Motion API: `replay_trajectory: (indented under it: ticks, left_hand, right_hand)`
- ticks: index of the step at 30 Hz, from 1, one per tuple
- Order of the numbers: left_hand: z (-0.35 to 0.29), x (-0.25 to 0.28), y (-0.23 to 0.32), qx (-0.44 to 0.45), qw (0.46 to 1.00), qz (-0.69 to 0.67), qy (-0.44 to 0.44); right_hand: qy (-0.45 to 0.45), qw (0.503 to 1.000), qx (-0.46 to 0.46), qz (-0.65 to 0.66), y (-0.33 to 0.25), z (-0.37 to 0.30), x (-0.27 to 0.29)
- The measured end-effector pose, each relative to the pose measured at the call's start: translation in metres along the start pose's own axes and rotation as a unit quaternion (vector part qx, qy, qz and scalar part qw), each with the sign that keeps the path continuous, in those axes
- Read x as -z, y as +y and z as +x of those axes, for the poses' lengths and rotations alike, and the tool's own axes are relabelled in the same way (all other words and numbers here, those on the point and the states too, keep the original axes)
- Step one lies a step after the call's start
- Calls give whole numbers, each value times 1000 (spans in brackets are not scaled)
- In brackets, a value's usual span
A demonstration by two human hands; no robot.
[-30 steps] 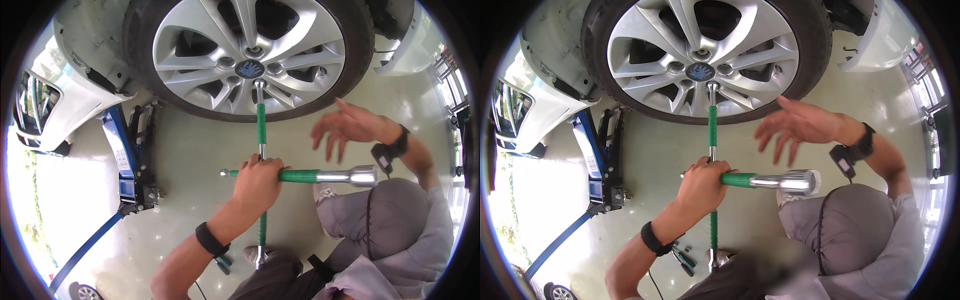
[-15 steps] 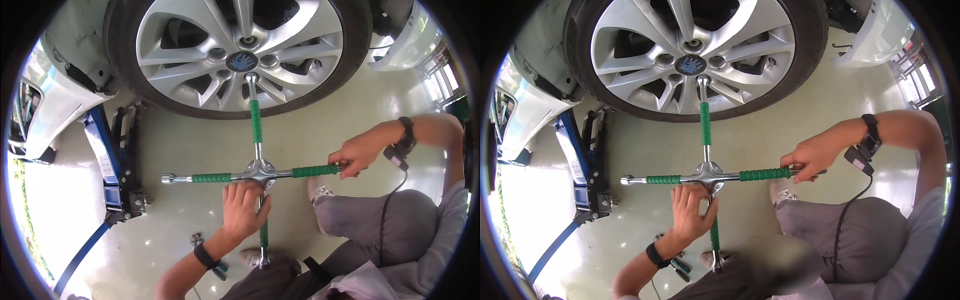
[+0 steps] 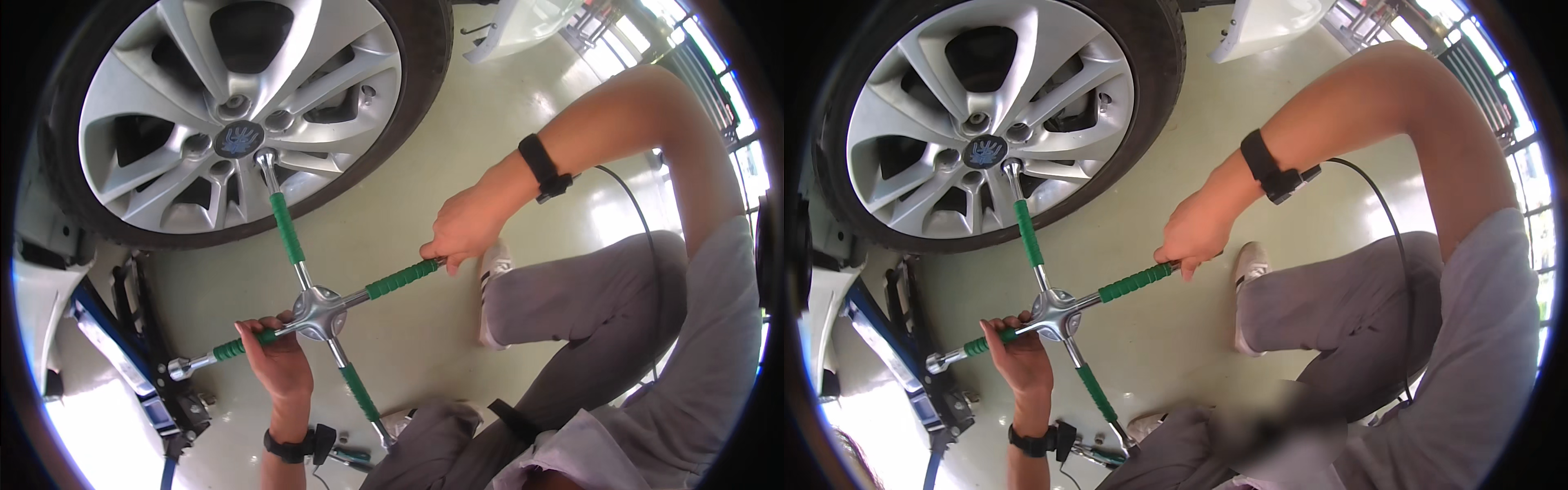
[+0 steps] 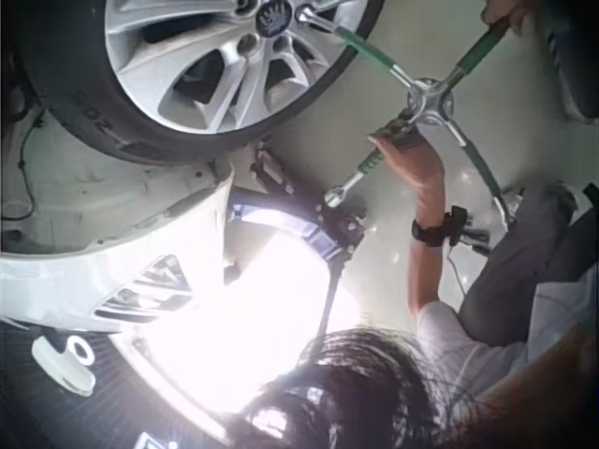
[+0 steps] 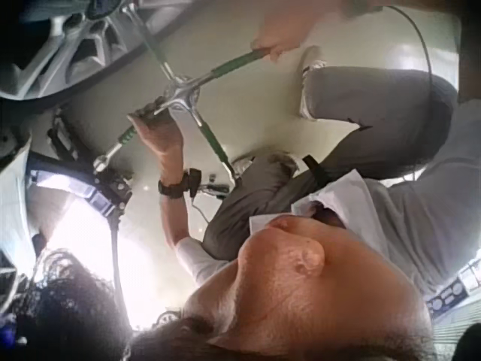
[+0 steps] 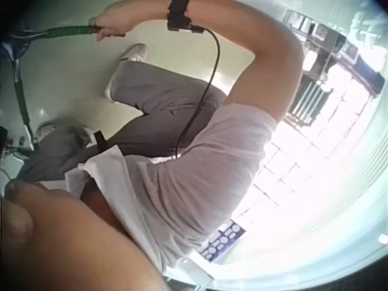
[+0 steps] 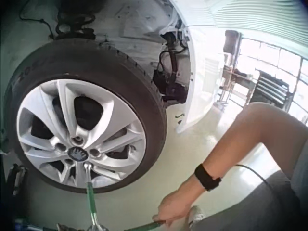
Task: Replacing a car tire by mounting a wheel onto the hub and tightening lug nuts using a cross wrench while the car is raised on a jack.
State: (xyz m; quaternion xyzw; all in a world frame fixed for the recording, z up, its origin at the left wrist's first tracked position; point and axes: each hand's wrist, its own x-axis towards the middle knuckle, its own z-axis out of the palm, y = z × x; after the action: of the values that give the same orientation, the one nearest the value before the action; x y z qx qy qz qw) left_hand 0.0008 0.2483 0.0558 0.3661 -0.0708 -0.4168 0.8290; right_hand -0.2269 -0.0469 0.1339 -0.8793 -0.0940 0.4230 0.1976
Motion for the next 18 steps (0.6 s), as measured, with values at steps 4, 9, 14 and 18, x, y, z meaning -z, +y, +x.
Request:
replay_trajectory:
  ticks: [4,9,14,18]
  left_hand:
    - [-1,-28,17,-135,956,227,-130]
    - [3,-105,15,-200,713,615,-271]
    - [20,-145,-26,-155,486,774,-376]
    - [23,-135,-43,-97,436,815,-369]
  right_hand:
    - [65,995,69,-24,0,34,-12]
    - [53,956,221,-188,-61,10,26]
    - [384,786,345,-342,-118,-73,25]
    - [415,842,-62,-339,-76,-55,13]
